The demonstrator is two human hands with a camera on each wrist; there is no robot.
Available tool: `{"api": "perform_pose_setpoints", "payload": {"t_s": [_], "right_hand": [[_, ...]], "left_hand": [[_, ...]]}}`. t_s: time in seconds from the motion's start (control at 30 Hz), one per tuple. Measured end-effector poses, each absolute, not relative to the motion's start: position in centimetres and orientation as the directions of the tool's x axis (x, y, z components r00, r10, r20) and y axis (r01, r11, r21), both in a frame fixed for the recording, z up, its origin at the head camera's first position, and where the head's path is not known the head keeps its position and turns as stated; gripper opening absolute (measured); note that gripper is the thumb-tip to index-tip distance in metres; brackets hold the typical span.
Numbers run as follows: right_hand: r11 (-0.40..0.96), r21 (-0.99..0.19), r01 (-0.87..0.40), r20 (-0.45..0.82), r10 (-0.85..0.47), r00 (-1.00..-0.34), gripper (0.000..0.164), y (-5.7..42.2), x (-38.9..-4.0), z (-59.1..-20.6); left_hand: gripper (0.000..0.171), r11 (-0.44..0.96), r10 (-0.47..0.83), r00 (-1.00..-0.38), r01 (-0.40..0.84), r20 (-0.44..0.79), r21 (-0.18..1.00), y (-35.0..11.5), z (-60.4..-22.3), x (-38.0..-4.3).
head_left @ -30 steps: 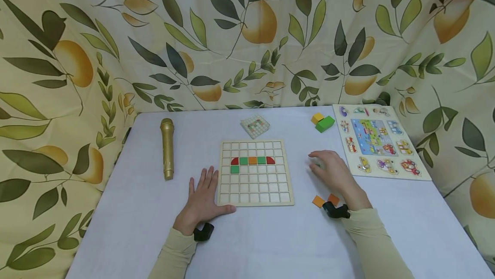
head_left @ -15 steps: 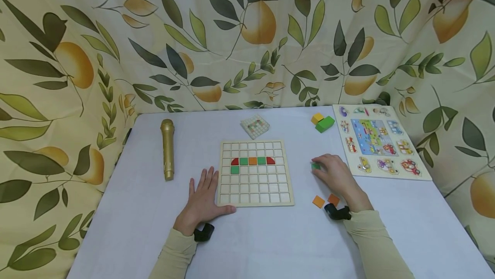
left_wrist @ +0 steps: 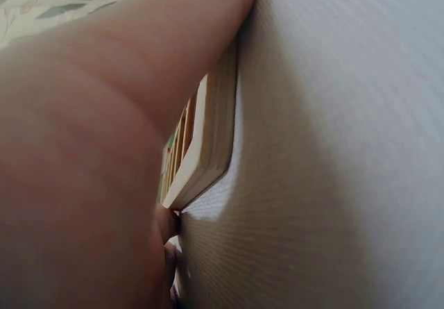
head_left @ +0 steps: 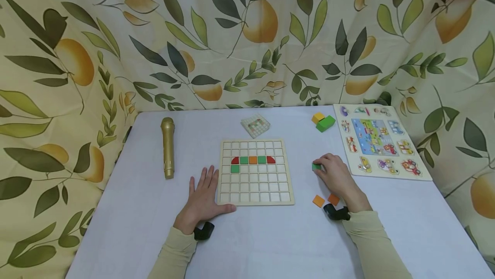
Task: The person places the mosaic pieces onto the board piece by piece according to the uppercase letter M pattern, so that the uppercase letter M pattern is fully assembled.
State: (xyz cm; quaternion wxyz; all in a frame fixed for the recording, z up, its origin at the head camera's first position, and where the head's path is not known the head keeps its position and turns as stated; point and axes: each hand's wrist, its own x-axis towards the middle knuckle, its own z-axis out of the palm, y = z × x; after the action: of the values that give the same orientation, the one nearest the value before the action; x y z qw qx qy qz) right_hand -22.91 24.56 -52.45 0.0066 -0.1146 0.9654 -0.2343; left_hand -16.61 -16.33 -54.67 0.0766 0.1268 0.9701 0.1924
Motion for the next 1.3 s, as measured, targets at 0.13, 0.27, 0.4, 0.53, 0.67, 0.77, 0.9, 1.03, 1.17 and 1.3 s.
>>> {"api": "perform_pose_setpoints", "payload": {"t_s": [0.13, 0.27, 0.4, 0.53, 0.67, 0.77, 0.9, 1.03, 1.17, 1.3], "right_hand": [[0.866, -0.459, -0.198, 0.030, -0.208, -0.978, 0.024, 24.6, -22.8, -52.5], [0.868, -0.459, -0.191, 0.035, -0.197, -0.980, 0.021, 24.6, -22.7, -52.4], [0.866, -0.463, -0.187, 0.045, -0.188, -0.981, 0.022, 24.4, -22.7, -52.3], [0.850, -0.487, -0.201, 0.074, -0.189, -0.979, 0.028, 24.2, -22.8, -52.3], [0.831, -0.503, -0.239, 0.118, -0.208, -0.971, 0.029, 23.9, -22.9, -52.3], [0.824, -0.506, -0.256, 0.134, -0.218, -0.967, 0.028, 23.6, -23.1, -52.3], [0.819, -0.510, -0.262, 0.138, -0.223, -0.965, 0.028, 23.0, -23.2, -52.1], [0.810, -0.515, -0.283, 0.156, -0.236, -0.959, 0.028, 22.4, -23.2, -51.9], [0.799, -0.524, -0.296, 0.156, -0.251, -0.955, 0.028, 21.7, -23.3, -51.8], [0.796, -0.529, -0.293, 0.127, -0.267, -0.955, 0.029, 20.7, -23.3, -51.8]], "left_hand": [[0.125, 0.896, 0.277, -0.956, 0.219, -0.101, 0.387, -16.3, -54.7, -16.7], [0.125, 0.899, 0.276, -0.956, 0.220, -0.101, 0.379, -16.3, -54.7, -16.7], [0.126, 0.899, 0.277, -0.955, 0.220, -0.103, 0.379, -16.3, -54.7, -16.6], [0.126, 0.897, 0.276, -0.955, 0.217, -0.105, 0.385, -16.3, -54.7, -16.6], [0.126, 0.897, 0.274, -0.956, 0.217, -0.100, 0.386, -16.3, -54.6, -16.6], [0.126, 0.897, 0.274, -0.956, 0.216, -0.101, 0.386, -16.3, -54.6, -16.6], [0.126, 0.897, 0.273, -0.957, 0.215, -0.101, 0.387, -16.3, -54.5, -16.6], [0.126, 0.898, 0.271, -0.958, 0.216, -0.097, 0.383, -16.3, -54.6, -16.6], [0.126, 0.897, 0.273, -0.957, 0.216, -0.098, 0.385, -16.3, -54.6, -16.6], [0.126, 0.896, 0.275, -0.956, 0.218, -0.099, 0.386, -16.3, -54.6, -16.6]]}}
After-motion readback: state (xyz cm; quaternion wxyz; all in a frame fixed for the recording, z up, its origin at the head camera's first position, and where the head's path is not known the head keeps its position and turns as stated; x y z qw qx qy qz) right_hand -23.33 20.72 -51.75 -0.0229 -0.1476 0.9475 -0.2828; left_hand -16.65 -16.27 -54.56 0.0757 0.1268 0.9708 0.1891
